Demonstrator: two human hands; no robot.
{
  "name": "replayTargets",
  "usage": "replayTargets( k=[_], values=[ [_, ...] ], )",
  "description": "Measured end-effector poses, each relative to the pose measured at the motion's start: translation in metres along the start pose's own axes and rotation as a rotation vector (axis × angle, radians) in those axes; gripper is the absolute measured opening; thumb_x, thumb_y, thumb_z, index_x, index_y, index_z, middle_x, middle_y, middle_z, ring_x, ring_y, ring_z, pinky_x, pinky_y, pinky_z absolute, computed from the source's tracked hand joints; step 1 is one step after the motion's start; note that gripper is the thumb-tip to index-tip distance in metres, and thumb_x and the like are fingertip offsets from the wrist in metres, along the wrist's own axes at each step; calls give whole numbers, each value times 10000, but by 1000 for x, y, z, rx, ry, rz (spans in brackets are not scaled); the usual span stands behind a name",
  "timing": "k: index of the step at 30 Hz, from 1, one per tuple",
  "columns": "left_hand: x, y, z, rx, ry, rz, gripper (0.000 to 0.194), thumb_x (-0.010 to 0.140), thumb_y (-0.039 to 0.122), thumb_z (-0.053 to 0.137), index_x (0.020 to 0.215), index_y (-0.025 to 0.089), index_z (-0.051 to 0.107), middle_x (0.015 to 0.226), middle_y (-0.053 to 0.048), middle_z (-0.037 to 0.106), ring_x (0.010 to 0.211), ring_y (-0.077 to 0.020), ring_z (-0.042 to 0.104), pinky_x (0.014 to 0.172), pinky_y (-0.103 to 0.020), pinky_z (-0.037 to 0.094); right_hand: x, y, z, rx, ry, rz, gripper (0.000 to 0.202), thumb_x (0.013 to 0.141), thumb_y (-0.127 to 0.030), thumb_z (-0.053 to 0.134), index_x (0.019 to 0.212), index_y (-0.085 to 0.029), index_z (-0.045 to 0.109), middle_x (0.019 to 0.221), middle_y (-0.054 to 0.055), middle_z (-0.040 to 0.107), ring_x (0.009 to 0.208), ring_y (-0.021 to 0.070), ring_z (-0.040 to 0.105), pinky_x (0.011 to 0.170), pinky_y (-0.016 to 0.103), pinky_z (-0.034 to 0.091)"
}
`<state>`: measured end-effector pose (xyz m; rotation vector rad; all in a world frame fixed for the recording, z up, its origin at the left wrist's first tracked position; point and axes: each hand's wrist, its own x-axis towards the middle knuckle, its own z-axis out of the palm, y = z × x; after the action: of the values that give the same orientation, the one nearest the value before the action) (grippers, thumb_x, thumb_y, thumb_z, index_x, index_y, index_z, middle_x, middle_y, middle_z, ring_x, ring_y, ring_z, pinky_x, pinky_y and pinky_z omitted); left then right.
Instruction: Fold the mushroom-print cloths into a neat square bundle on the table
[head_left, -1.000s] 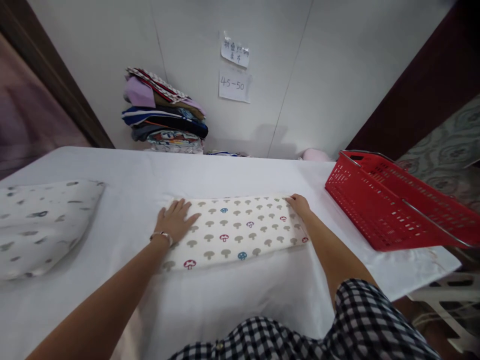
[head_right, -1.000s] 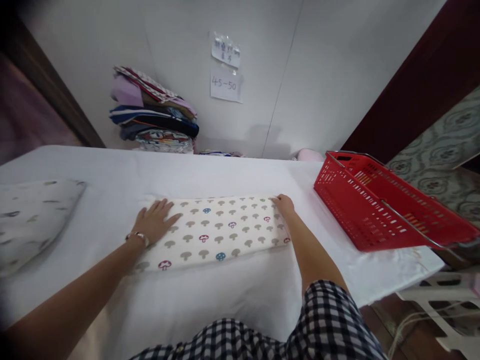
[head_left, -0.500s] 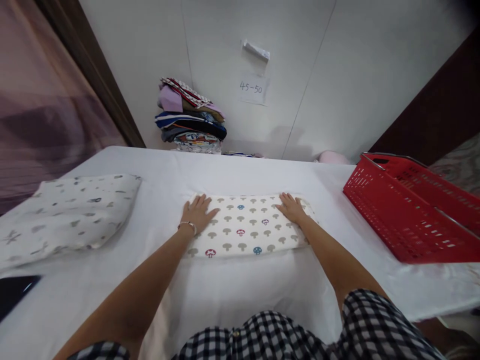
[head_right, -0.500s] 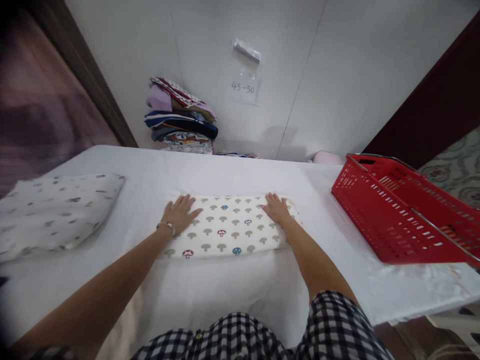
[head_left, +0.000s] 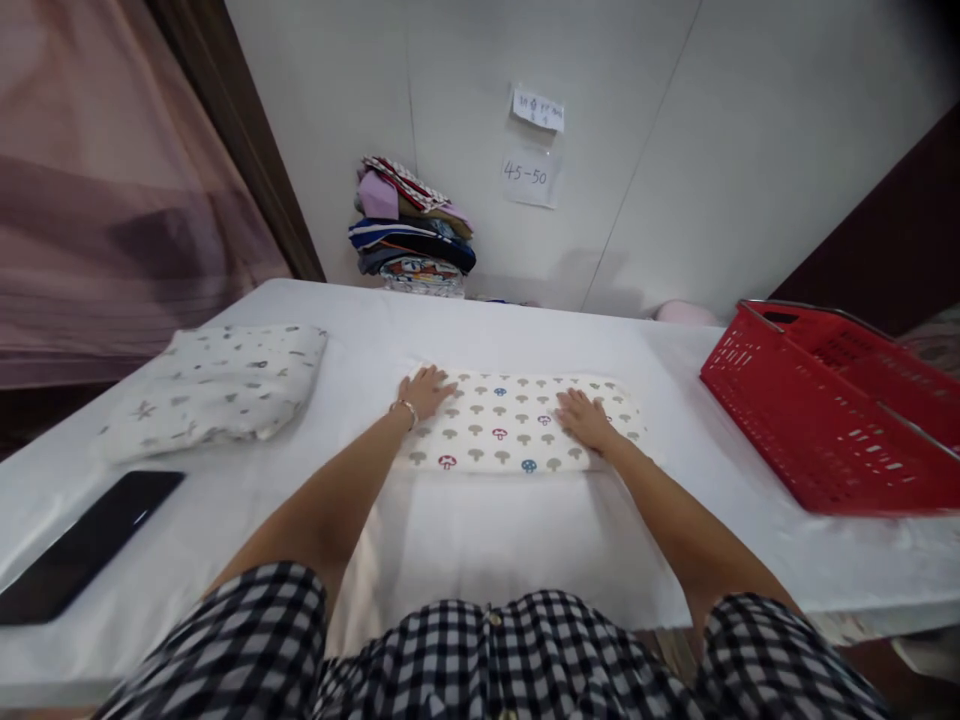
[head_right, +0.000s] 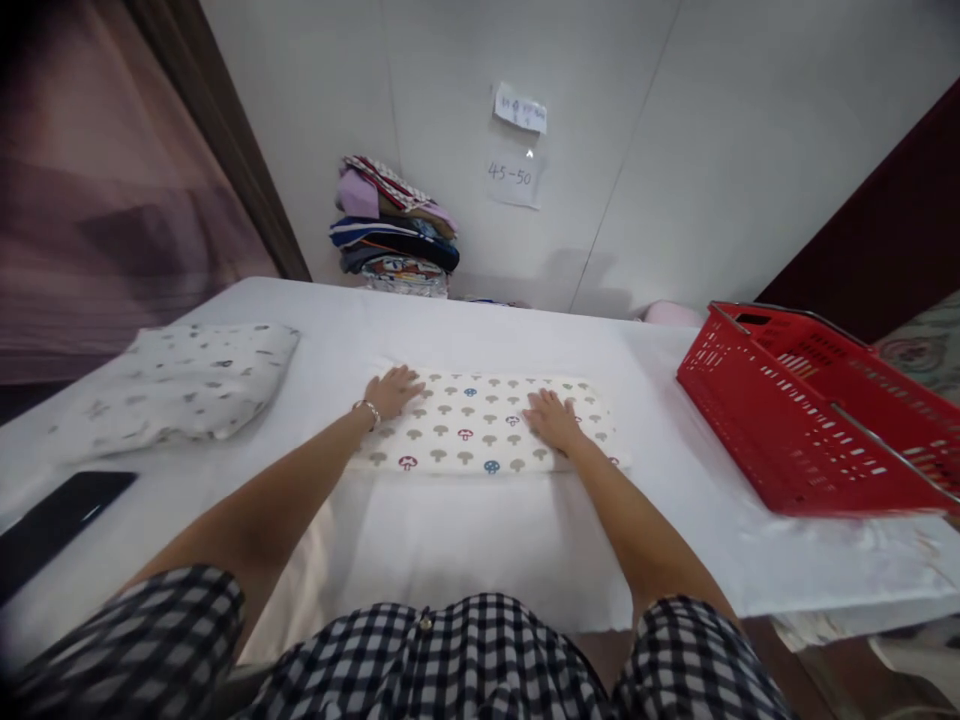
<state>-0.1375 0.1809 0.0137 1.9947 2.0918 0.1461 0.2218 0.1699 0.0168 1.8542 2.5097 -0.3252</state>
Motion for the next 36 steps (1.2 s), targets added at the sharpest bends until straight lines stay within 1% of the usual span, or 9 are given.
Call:
replayTargets(
  k=[4,7,11,14,19,24,28,32,36],
  values=[
    [-29,0,-11,-23,85,73,639,890,594,155,1413,258,301,1517,-25,203,1386,-210,178,1101,-419,190,-36,-1,0,-38,79,-116,589,924,-522,190,1419,-222,297,1519,63,160,1400,230,89,1099,509,102],
    [-72,-5,4,71,113,196,651,866,630,225,1386,261,354,1501,-29,252,1379,-235,197,1107,-463,153,-68,11,15,-110,109,-107,578,919,-538,200,1394,-243,349,1508,60,210,1395,241,120,1094,513,114],
    [-110,-10,29,132,152,188,649,865,622,260,1376,239,376,1481,-44,300,1369,-244,222,1111,-482,128,-88,29,35,-160,171,4,563,920,-524,217,1392,-249,351,1498,57,242,1388,242,156,1084,530,135],
    [-112,-11,34,118,177,165,635,871,608,263,1375,239,377,1477,-43,308,1370,-242,220,1111,-491,130,-87,32,37,-159,195,9,549,926,-500,217,1391,-242,354,1495,50,252,1386,234,163,1089,521,137],
    [-114,-12,27,75,192,180,606,878,588,289,1366,244,388,1466,-46,330,1367,-239,231,1110,-482,156,-90,43,35,-121,197,-5,525,932,-485,207,1379,-266,374,1488,39,272,1376,238,203,1080,522,180],
    [-139,-15,28,123,262,358,630,831,587,426,1334,208,429,1451,-89,351,1355,-266,257,1109,-507,133,-104,71,43,-169,279,31,511,920,-448,269,1354,-225,419,1461,73,328,1357,250,254,1066,493,237],
    [-148,-21,27,139,275,430,527,825,365,502,1320,193,449,1418,-100,402,1308,-258,346,1088,-489,219,-109,73,43,-181,305,-53,517,897,-447,333,1356,-225,415,1448,75,353,1352,256,264,1059,503,251],
    [-148,-24,22,160,305,461,546,760,90,438,1293,198,484,1383,-69,454,1282,-223,380,1071,-445,279,-109,68,46,-239,319,-221,472,879,-285,344,1342,-242,425,1412,48,414,1321,222,328,1073,484,234],
    [-144,-23,19,162,321,448,579,728,20,408,1263,210,519,1336,-70,503,1241,-225,427,1033,-448,337,-104,73,50,-309,372,-233,538,818,-130,340,1335,-246,433,1388,47,446,1285,218,381,1044,462,284]
  ],
)
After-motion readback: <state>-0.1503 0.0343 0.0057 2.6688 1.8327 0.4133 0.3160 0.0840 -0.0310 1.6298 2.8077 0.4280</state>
